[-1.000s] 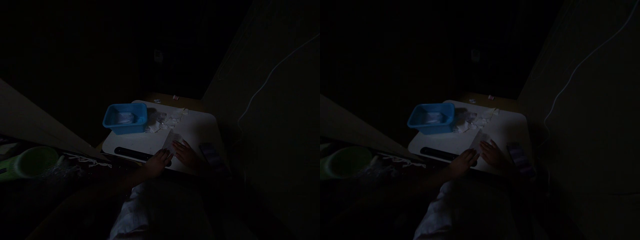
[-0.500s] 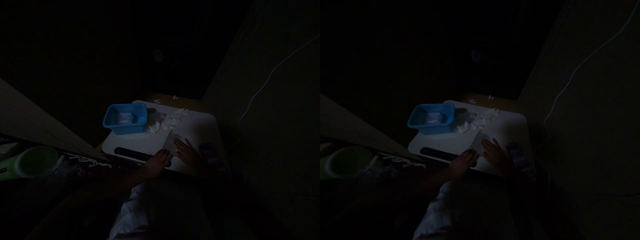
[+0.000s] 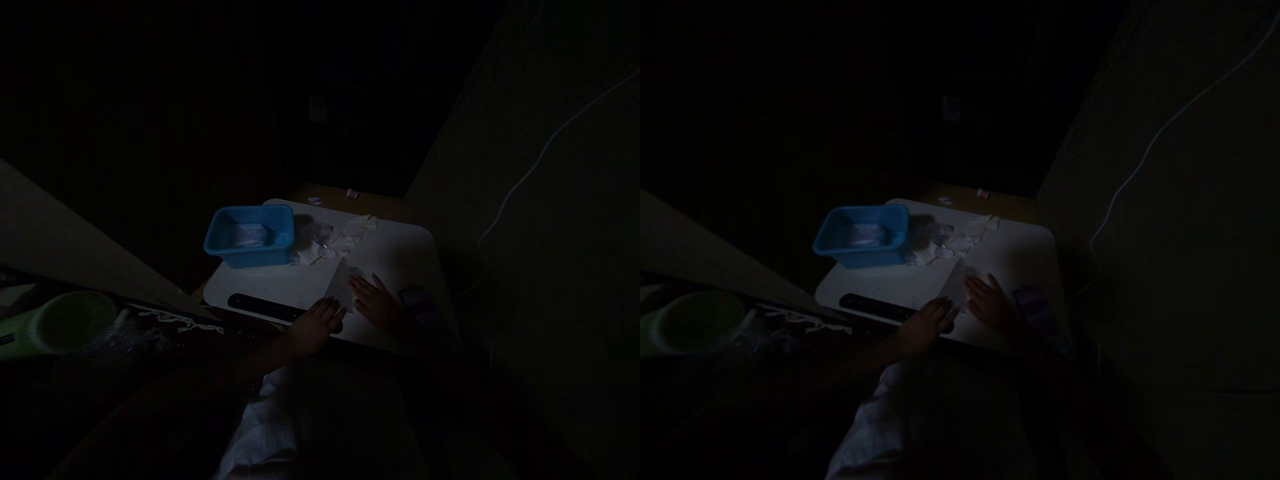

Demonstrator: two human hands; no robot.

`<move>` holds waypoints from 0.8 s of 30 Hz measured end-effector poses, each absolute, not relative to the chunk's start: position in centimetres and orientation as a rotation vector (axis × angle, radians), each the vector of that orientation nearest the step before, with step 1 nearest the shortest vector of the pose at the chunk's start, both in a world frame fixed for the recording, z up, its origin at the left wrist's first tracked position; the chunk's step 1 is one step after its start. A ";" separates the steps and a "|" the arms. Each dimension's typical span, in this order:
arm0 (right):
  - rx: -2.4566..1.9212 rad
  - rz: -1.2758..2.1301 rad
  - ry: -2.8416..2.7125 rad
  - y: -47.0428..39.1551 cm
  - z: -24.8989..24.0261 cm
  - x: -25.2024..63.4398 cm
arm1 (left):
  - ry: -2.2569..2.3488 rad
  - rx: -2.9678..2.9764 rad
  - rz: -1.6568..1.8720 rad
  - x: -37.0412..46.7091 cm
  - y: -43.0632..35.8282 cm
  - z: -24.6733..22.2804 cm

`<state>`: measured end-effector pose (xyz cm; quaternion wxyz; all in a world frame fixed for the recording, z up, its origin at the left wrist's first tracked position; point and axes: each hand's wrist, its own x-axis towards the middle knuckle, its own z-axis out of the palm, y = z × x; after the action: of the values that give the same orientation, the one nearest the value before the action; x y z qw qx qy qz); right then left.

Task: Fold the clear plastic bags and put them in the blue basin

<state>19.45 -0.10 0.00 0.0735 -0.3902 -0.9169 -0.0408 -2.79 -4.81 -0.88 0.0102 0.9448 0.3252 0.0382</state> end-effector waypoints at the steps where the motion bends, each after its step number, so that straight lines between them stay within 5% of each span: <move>1: -1.223 -0.135 -2.732 0.3 0.0 19.7 | 1.015 2.947 0.120 -2.8 -4.8 -0.9; 24: -1.230 -0.269 -2.708 1.5 0.0 19.9 | 1.022 2.959 0.128 -2.6 -4.8 -0.6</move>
<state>19.92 1.53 0.00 0.0775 -0.4107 -0.9040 -0.0899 -2.65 -4.79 -0.65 0.0041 0.9444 0.3262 0.0407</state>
